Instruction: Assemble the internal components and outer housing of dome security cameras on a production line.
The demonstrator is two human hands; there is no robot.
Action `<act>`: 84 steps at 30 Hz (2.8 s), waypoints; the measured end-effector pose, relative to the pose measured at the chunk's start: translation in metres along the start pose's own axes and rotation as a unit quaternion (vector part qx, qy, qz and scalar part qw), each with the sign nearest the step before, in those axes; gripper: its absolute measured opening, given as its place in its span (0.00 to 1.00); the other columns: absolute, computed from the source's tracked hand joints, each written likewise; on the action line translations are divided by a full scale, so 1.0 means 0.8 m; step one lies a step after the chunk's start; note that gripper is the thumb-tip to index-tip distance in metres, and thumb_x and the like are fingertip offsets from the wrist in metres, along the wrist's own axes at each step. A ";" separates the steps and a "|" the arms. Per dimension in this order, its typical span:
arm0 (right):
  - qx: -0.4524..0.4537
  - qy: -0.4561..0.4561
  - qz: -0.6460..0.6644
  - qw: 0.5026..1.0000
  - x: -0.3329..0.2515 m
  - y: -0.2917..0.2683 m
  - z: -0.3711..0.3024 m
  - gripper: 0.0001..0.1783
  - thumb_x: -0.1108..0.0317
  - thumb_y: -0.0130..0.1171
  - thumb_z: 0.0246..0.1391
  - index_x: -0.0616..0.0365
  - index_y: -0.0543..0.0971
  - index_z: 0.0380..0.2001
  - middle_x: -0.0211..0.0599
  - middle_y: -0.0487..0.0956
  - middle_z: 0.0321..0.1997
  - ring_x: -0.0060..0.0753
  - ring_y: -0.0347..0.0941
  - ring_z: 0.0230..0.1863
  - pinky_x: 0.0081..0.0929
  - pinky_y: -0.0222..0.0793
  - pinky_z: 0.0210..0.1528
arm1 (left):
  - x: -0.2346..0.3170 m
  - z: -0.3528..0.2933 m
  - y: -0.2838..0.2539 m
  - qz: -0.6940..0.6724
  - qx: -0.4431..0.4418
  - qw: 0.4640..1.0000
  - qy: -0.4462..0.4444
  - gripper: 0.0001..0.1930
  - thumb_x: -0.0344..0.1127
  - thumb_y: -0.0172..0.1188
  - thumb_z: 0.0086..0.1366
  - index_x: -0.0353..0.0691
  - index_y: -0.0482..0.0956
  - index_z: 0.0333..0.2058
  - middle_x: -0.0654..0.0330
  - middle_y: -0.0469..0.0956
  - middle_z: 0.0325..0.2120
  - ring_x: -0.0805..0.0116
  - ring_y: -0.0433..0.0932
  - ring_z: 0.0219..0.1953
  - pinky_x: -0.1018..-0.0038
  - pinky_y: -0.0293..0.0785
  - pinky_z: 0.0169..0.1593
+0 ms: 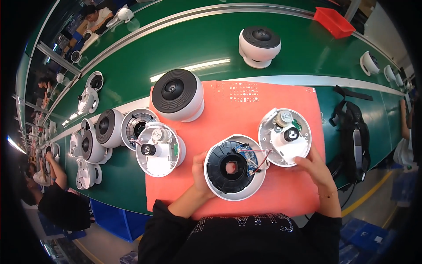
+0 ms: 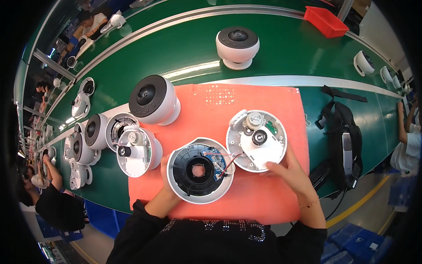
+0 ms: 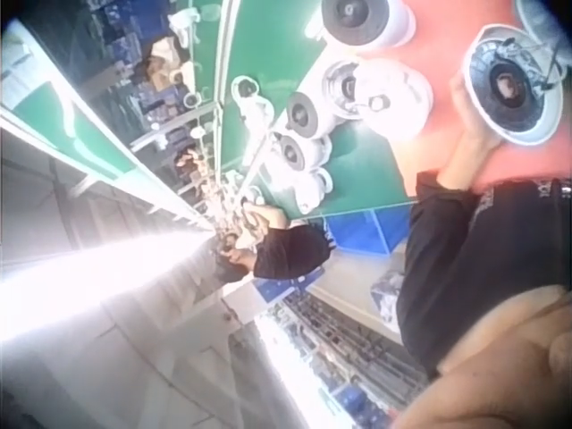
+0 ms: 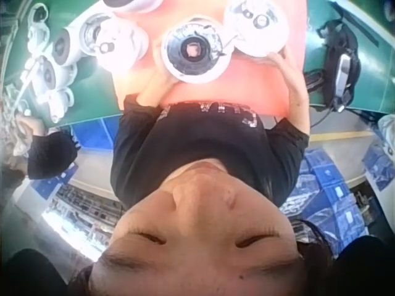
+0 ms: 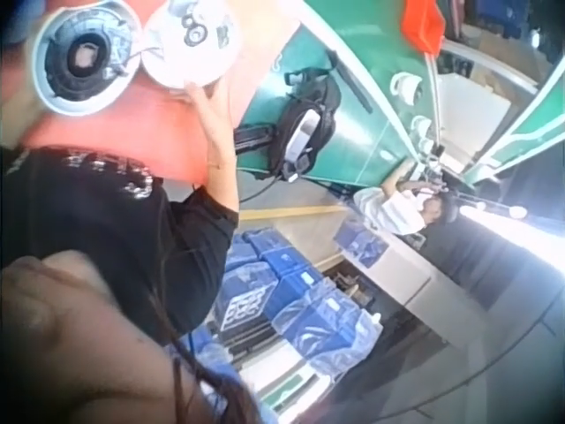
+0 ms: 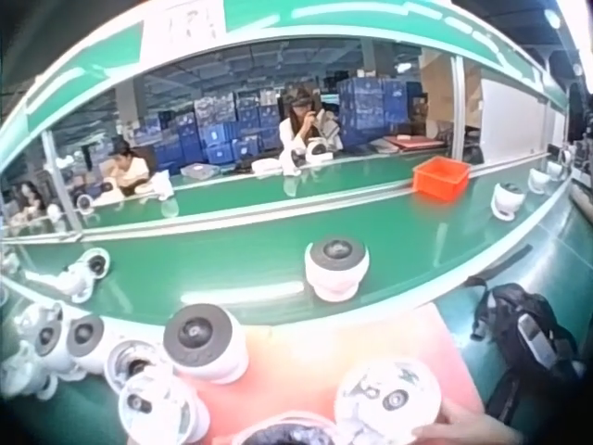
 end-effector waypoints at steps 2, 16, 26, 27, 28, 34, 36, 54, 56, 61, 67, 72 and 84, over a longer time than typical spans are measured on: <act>0.137 -0.272 -0.346 0.887 -0.062 0.011 -0.028 0.43 0.70 0.60 0.44 0.60 0.47 0.60 0.47 0.63 0.53 0.42 0.69 0.50 0.39 0.68 0.50 | 0.003 -0.008 -0.005 0.043 0.042 0.998 0.005 0.30 0.51 0.35 0.59 0.31 0.68 0.47 0.47 0.73 0.44 0.57 0.74 0.44 0.63 0.72 0.48; -0.116 -0.509 -0.561 0.642 -0.025 0.222 -0.065 0.29 0.67 0.58 0.44 0.59 0.65 0.52 0.57 0.59 0.59 0.60 0.56 0.59 0.54 0.55 0.57 | -0.023 -0.048 0.019 0.278 0.076 0.957 -0.030 0.35 0.59 0.36 0.60 0.39 0.54 0.58 0.54 0.61 0.55 0.60 0.61 0.56 0.65 0.55 0.59; -0.110 -0.444 -0.272 0.847 -0.028 0.094 -0.095 0.47 0.79 0.62 0.31 0.59 0.51 0.58 0.44 0.66 0.48 0.32 0.69 0.47 0.26 0.65 0.45 | -0.054 -0.006 0.059 0.505 -0.100 0.852 -0.097 0.33 0.22 0.53 0.59 0.40 0.47 0.59 0.57 0.56 0.55 0.66 0.54 0.59 0.68 0.62 0.56; -0.125 -0.401 -0.254 0.871 -0.017 0.089 -0.086 0.48 0.78 0.67 0.30 0.59 0.54 0.57 0.47 0.66 0.50 0.33 0.69 0.45 0.27 0.65 0.45 | -0.051 -0.002 0.057 0.498 -0.082 0.860 -0.076 0.32 0.25 0.58 0.56 0.39 0.52 0.57 0.58 0.60 0.51 0.67 0.59 0.55 0.69 0.64 0.54; -0.116 -0.398 -0.254 0.874 -0.025 0.083 -0.089 0.48 0.78 0.67 0.30 0.59 0.54 0.57 0.47 0.66 0.50 0.33 0.69 0.45 0.27 0.65 0.45 | -0.047 0.001 0.055 0.491 -0.063 0.867 -0.055 0.31 0.29 0.62 0.53 0.37 0.57 0.54 0.58 0.64 0.48 0.69 0.64 0.51 0.71 0.65 0.52; 0.009 -0.448 -0.308 0.840 -0.040 0.046 -0.118 0.40 0.65 0.73 0.31 0.66 0.66 0.50 0.50 0.73 0.45 0.40 0.74 0.40 0.30 0.70 0.39 | -0.045 0.003 0.064 0.578 -0.065 0.813 -0.006 0.26 0.21 0.63 0.49 0.35 0.67 0.48 0.55 0.69 0.45 0.65 0.72 0.46 0.72 0.78 0.44; 0.043 -0.452 -0.306 0.837 -0.050 0.045 -0.121 0.39 0.62 0.72 0.33 0.67 0.67 0.49 0.50 0.76 0.42 0.42 0.76 0.35 0.29 0.71 0.36 | -0.046 0.003 0.076 0.621 -0.099 0.777 0.031 0.24 0.21 0.64 0.47 0.34 0.70 0.45 0.53 0.71 0.42 0.65 0.74 0.43 0.73 0.79 0.42; 0.025 -0.568 -0.494 0.658 -0.032 0.067 -0.133 0.16 0.72 0.65 0.36 0.44 0.75 0.31 0.34 0.78 0.38 0.35 0.75 0.39 0.44 0.70 0.45 | -0.050 -0.009 0.091 0.780 -0.202 0.541 0.241 0.12 0.16 0.59 0.39 0.33 0.71 0.25 0.51 0.75 0.30 0.49 0.77 0.37 0.67 0.77 0.34; 0.040 -0.583 -0.502 0.637 -0.021 0.065 -0.136 0.15 0.73 0.64 0.35 0.41 0.74 0.28 0.32 0.78 0.37 0.34 0.74 0.41 0.44 0.68 0.49 | -0.053 -0.012 0.089 0.792 -0.207 0.516 0.253 0.10 0.16 0.58 0.39 0.34 0.70 0.22 0.52 0.75 0.29 0.48 0.77 0.38 0.66 0.78 0.34; 0.065 -0.577 -0.494 0.648 -0.009 0.052 -0.133 0.15 0.71 0.63 0.34 0.39 0.74 0.28 0.31 0.77 0.39 0.35 0.74 0.41 0.44 0.67 0.50 | -0.060 -0.007 0.078 0.799 -0.224 0.498 0.253 0.09 0.19 0.60 0.41 0.36 0.72 0.23 0.52 0.75 0.30 0.51 0.77 0.40 0.67 0.79 0.36; 0.074 -0.566 -0.470 0.673 -0.011 0.041 -0.130 0.15 0.69 0.64 0.35 0.39 0.75 0.30 0.33 0.77 0.40 0.36 0.73 0.42 0.43 0.70 0.45 | -0.063 -0.003 0.071 0.795 -0.207 0.520 0.236 0.08 0.21 0.61 0.43 0.36 0.74 0.25 0.52 0.76 0.30 0.51 0.77 0.40 0.67 0.78 0.38; 0.069 -0.561 -0.445 0.695 -0.016 0.034 -0.126 0.14 0.69 0.64 0.39 0.47 0.76 0.34 0.38 0.76 0.42 0.40 0.73 0.44 0.44 0.71 0.44 | -0.063 0.003 0.073 0.788 -0.198 0.537 0.226 0.10 0.23 0.62 0.45 0.36 0.74 0.28 0.53 0.76 0.29 0.52 0.78 0.36 0.68 0.78 0.36; 0.079 -0.462 -0.400 0.788 -0.045 0.013 -0.106 0.26 0.64 0.63 0.41 0.65 0.71 0.44 0.45 0.77 0.36 0.43 0.76 0.31 0.29 0.72 0.31 | -0.057 0.011 0.063 0.805 -0.125 0.578 0.055 0.23 0.34 0.72 0.42 0.33 0.71 0.35 0.54 0.78 0.28 0.64 0.80 0.29 0.73 0.76 0.31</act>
Point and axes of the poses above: each hand's wrist, its own z-axis towards the middle knuckle, its own y-axis out of the palm, x = y × z, the point moved 9 cm from there along z, towards the middle knuckle
